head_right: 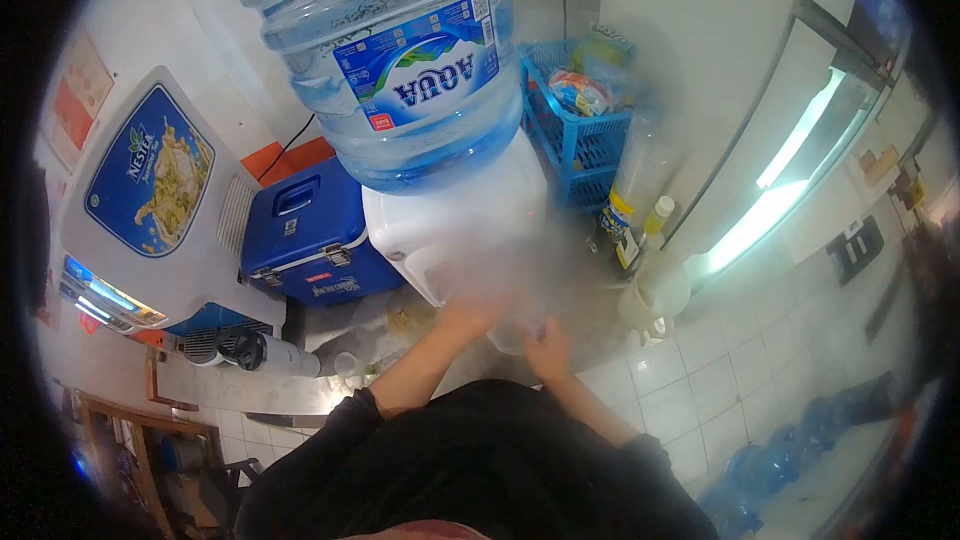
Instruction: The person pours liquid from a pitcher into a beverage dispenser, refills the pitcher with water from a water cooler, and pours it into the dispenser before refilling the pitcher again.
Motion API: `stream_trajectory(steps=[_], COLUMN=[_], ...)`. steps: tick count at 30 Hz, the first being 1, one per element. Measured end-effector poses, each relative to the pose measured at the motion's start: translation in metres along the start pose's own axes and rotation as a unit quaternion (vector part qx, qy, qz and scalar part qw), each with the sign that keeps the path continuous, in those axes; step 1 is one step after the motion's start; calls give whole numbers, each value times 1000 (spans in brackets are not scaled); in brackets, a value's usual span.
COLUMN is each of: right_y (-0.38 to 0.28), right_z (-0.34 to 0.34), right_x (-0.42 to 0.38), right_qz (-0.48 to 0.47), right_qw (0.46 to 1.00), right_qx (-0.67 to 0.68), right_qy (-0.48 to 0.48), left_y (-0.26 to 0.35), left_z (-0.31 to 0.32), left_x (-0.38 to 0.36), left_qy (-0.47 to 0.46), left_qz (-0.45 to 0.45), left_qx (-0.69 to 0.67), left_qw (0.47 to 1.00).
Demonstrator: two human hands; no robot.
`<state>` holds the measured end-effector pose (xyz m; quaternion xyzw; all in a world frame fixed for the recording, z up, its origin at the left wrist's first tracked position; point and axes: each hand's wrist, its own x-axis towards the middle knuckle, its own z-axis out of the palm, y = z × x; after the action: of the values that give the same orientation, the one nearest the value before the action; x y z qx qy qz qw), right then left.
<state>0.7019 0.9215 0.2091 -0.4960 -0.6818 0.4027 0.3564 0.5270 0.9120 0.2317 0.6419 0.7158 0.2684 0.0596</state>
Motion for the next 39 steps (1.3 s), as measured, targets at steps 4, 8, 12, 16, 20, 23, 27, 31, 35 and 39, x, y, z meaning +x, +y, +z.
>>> stream_trajectory(steps=[4,8,12,16,20,23,27,31,35,39], right_y=[0,-5,-2,-7,-7,-6,-7,-1,-8,-5], right_z=[-1,-3,-2,-4,-4,-4,-4,-1,-4,-4], right_x=[0,0,0,0,0,0,-1,0,0,0], right_qz=[5,22,9,15,0,8,-2,-1,20,14], right_qw=[1000,1000,1000,1000,1000,1000,1000,1000,1000,1000], right_qx=[-7,8,18,-10,-18,2,9,-6,16,18], right_qy=[-7,-17,-11,-14,-4,-11,-6,-4,-13,-17], left_y=[-4,9,13,9,23,8,29,9,30,8], left_z=[5,-8,-15,-10,-26,-8,-32,-11,-34,-8], left_x=[0,0,1,1,1,1,1,2,0,0], left_qy=[0,4,-21,-5,-50,-10,-46,0,-44,-18], left_qz=[2,-6,-45,-20,-80,-15,-80,-5,-75,-34], left_qx=[-1,-4,-10,-19,4,-12,2,-13,5,3], left_qw=[1000,1000,999,1000,996,1000,996,1000,996,999])
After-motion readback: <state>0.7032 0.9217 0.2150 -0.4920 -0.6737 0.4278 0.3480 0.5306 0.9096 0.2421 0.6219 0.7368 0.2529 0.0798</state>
